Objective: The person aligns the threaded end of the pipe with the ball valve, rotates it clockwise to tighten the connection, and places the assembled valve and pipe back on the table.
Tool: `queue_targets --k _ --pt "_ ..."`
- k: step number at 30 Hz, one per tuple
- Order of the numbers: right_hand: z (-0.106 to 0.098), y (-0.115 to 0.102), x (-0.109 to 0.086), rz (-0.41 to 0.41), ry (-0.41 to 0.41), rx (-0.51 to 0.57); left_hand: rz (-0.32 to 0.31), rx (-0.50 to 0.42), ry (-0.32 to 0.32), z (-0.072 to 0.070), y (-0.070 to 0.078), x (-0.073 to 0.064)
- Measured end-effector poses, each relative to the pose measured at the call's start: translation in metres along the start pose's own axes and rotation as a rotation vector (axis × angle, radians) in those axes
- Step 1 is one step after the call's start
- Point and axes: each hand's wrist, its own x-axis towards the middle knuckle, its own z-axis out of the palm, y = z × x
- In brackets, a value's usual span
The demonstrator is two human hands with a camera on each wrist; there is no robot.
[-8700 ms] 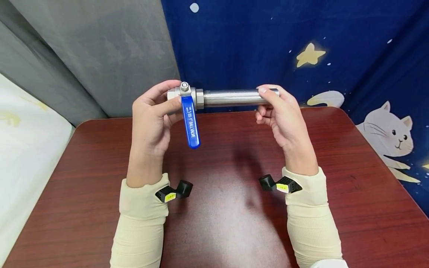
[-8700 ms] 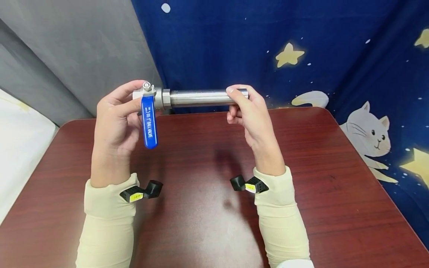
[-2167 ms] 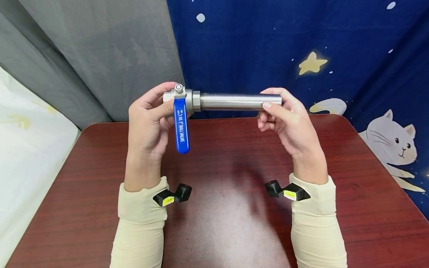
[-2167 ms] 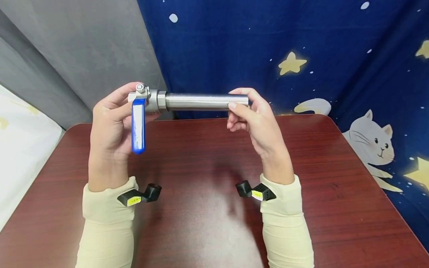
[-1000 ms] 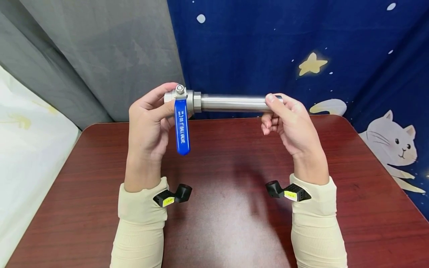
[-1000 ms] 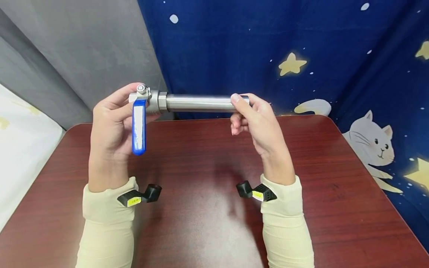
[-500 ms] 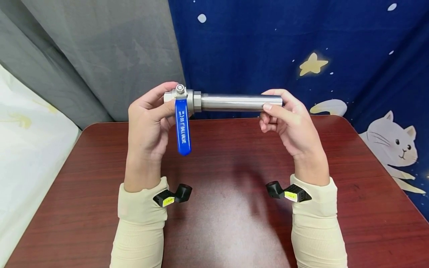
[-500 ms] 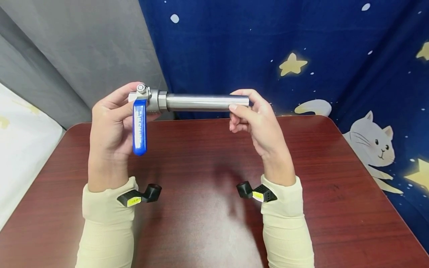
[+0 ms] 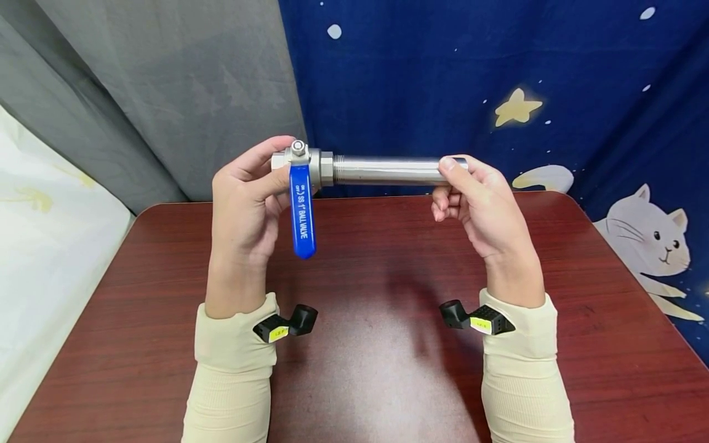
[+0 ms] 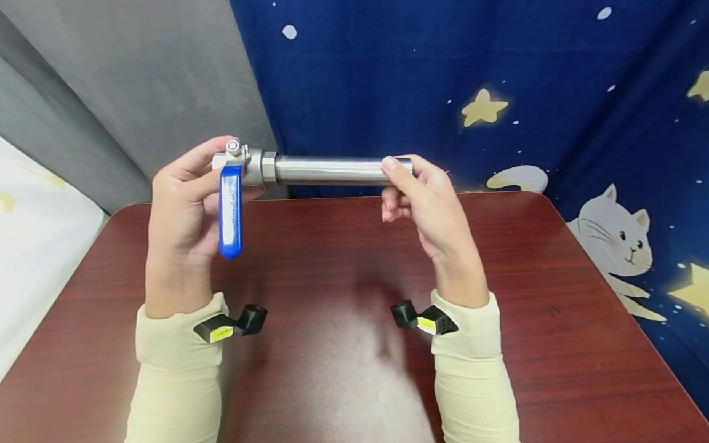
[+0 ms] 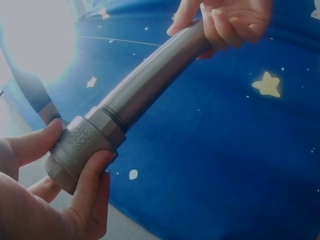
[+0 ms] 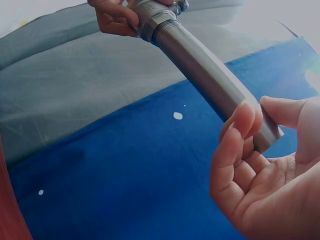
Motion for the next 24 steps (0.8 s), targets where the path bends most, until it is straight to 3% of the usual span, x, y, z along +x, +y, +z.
queue_targets --k 5,11,24 --pt "0.0004 -0.0006 0.0007 0.018 -0.016 0.036 -0.002 -0.005 -0.005 -0.0003 -0.0001 0.0005" --pt "0.0011 -0.0014 0.0001 -0.019 -0.042 0.058 -0.002 -0.019 0.001 -0.0010 0.0002 0.0009" --pt "0.0016 0.0000 0.0013 -0.015 0.011 0.010 -0.004 -0.004 -0.006 -0.0006 0.0002 0.0006"
